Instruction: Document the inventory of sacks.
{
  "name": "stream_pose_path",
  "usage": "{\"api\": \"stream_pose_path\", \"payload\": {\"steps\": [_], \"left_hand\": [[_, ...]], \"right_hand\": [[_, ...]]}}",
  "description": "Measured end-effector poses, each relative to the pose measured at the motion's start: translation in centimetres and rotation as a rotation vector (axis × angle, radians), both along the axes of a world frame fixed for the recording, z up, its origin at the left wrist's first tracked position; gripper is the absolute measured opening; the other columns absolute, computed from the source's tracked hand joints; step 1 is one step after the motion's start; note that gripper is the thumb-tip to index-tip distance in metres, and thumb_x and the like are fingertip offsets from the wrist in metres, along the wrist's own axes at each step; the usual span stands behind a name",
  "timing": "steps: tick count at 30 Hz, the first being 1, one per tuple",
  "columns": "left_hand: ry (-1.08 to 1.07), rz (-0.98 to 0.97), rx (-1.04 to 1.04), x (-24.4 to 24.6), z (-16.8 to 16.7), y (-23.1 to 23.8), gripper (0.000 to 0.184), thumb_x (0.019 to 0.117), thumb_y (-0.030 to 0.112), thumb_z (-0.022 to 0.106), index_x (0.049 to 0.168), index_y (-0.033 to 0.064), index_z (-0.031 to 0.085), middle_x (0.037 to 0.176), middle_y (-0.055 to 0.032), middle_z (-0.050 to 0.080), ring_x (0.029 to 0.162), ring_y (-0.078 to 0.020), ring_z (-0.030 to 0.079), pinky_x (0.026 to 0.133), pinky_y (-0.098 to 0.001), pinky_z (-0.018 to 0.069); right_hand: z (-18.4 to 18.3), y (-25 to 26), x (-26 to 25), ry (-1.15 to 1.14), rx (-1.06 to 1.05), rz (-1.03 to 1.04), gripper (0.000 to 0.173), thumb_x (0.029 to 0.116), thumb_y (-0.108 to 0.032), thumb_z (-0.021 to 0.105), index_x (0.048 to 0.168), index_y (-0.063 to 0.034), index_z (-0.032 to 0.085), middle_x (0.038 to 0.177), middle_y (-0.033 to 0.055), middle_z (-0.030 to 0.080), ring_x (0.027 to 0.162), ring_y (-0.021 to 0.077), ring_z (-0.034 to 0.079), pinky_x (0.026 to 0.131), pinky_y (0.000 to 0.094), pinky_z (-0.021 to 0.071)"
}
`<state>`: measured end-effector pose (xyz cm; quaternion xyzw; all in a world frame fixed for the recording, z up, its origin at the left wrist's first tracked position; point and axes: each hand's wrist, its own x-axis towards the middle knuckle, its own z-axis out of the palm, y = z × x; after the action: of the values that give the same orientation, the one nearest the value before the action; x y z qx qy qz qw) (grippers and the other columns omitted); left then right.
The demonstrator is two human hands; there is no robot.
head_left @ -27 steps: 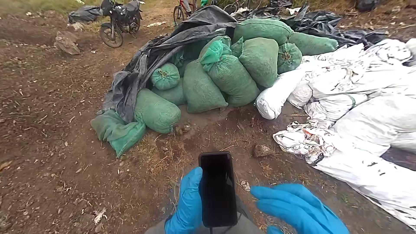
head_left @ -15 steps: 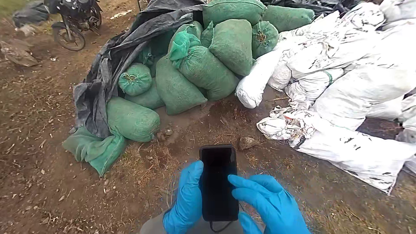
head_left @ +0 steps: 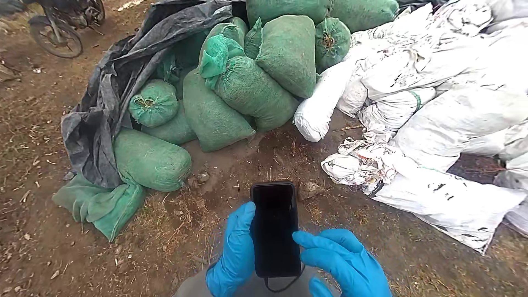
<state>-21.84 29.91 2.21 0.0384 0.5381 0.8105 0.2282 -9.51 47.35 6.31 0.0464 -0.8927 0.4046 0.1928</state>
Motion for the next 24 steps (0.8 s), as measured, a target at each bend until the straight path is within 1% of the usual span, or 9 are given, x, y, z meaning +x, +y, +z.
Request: {"api": "stream_pose_path", "payload": {"steps": [2, 4, 7, 12, 14, 17, 21, 23, 24], "left_hand": [[0.007, 0.015, 0.008, -3.2, -0.6, 1.3, 0.047, 0.1083, 0.034, 0.037, 0.104, 0.0017, 0.071, 0.097, -0.0148, 0.075, 0.093, -0.0214, 0.074, 0.086, -0.0421, 0.0625], [0.010, 0.028, 0.011, -6.6, -1.1, 2.1, 0.049, 0.1086, 0.036, 0.037, 0.108, 0.0005, 0.071, 0.101, -0.0158, 0.075, 0.096, -0.0229, 0.074, 0.088, -0.0433, 0.0621], [0.007, 0.099, 0.039, -12.0, -1.6, 2.9, 0.050, 0.1078, 0.039, 0.039, 0.109, -0.0009, 0.070, 0.102, -0.0172, 0.074, 0.097, -0.0247, 0.074, 0.089, -0.0446, 0.0621], [-0.003, 0.226, 0.035, -20.6, -0.7, 2.9, 0.050, 0.1086, 0.033, 0.034, 0.113, -0.0020, 0.069, 0.105, -0.0170, 0.074, 0.100, -0.0240, 0.073, 0.092, -0.0444, 0.0613], [-0.003, 0.253, 0.023, -23.4, -0.5, 3.2, 0.050, 0.1087, 0.034, 0.034, 0.110, -0.0018, 0.070, 0.102, -0.0167, 0.075, 0.097, -0.0237, 0.074, 0.090, -0.0439, 0.0623], [-0.011, 0.273, 0.027, -26.3, -0.5, 3.3, 0.050, 0.1088, 0.035, 0.035, 0.109, -0.0012, 0.070, 0.101, -0.0165, 0.075, 0.096, -0.0235, 0.074, 0.089, -0.0434, 0.0625], [-0.040, 0.363, 0.022, -29.3, -0.6, 3.2, 0.050, 0.1088, 0.032, 0.033, 0.109, -0.0019, 0.070, 0.100, -0.0169, 0.075, 0.095, -0.0242, 0.074, 0.088, -0.0432, 0.0629], [-0.051, 0.419, 0.019, -30.8, -1.2, 3.1, 0.051, 0.1086, 0.034, 0.033, 0.110, -0.0021, 0.070, 0.101, -0.0174, 0.075, 0.096, -0.0244, 0.074, 0.089, -0.0441, 0.0624], [-0.026, 0.433, 0.015, -31.6, -2.1, 3.0, 0.053, 0.1088, 0.037, 0.033, 0.112, -0.0012, 0.070, 0.104, -0.0169, 0.075, 0.100, -0.0243, 0.074, 0.091, -0.0444, 0.0615]], "right_hand": [[-0.4, 0.8, -2.9, -0.028, 0.004, 0.051, 0.032, 0.1024, -0.041, 0.044, 0.102, -0.0202, 0.068, 0.119, 0.0003, 0.074, 0.108, 0.0149, 0.064, 0.090, 0.0300, 0.0482], [-0.7, 1.3, -6.2, -0.064, 0.003, 0.111, 0.031, 0.1020, -0.038, 0.044, 0.101, -0.0190, 0.069, 0.117, 0.0017, 0.075, 0.105, 0.0164, 0.065, 0.088, 0.0314, 0.0487], [-0.6, 2.0, -12.1, -0.096, 0.009, 0.193, 0.034, 0.1016, -0.038, 0.044, 0.098, -0.0166, 0.071, 0.114, 0.0050, 0.076, 0.101, 0.0191, 0.066, 0.085, 0.0340, 0.0502], [1.8, 3.0, -22.1, -0.098, 0.043, 0.282, 0.035, 0.1014, -0.037, 0.045, 0.098, -0.0150, 0.072, 0.113, 0.0061, 0.076, 0.102, 0.0195, 0.066, 0.087, 0.0341, 0.0496], [2.6, 3.4, -25.3, -0.096, 0.053, 0.295, 0.035, 0.1014, -0.037, 0.045, 0.097, -0.0150, 0.072, 0.113, 0.0062, 0.076, 0.101, 0.0198, 0.066, 0.087, 0.0349, 0.0498], [2.8, 3.9, -28.9, -0.107, 0.054, 0.316, 0.033, 0.1011, -0.036, 0.045, 0.096, -0.0166, 0.071, 0.113, 0.0047, 0.076, 0.100, 0.0182, 0.066, 0.086, 0.0336, 0.0500], [2.0, 4.1, -33.4, -0.134, 0.000, 0.395, 0.036, 0.1004, -0.037, 0.048, 0.096, -0.0114, 0.073, 0.111, 0.0090, 0.076, 0.102, 0.0202, 0.067, 0.090, 0.0340, 0.0501], [1.9, 4.5, -35.9, -0.154, 0.017, 0.444, 0.036, 0.1004, -0.038, 0.047, 0.096, -0.0135, 0.073, 0.112, 0.0076, 0.077, 0.102, 0.0197, 0.067, 0.089, 0.0341, 0.0502], [1.8, 4.8, -37.2, -0.159, 0.032, 0.469, 0.035, 0.1004, -0.038, 0.047, 0.096, -0.0150, 0.073, 0.112, 0.0065, 0.077, 0.103, 0.0192, 0.067, 0.088, 0.0340, 0.0506]]}}
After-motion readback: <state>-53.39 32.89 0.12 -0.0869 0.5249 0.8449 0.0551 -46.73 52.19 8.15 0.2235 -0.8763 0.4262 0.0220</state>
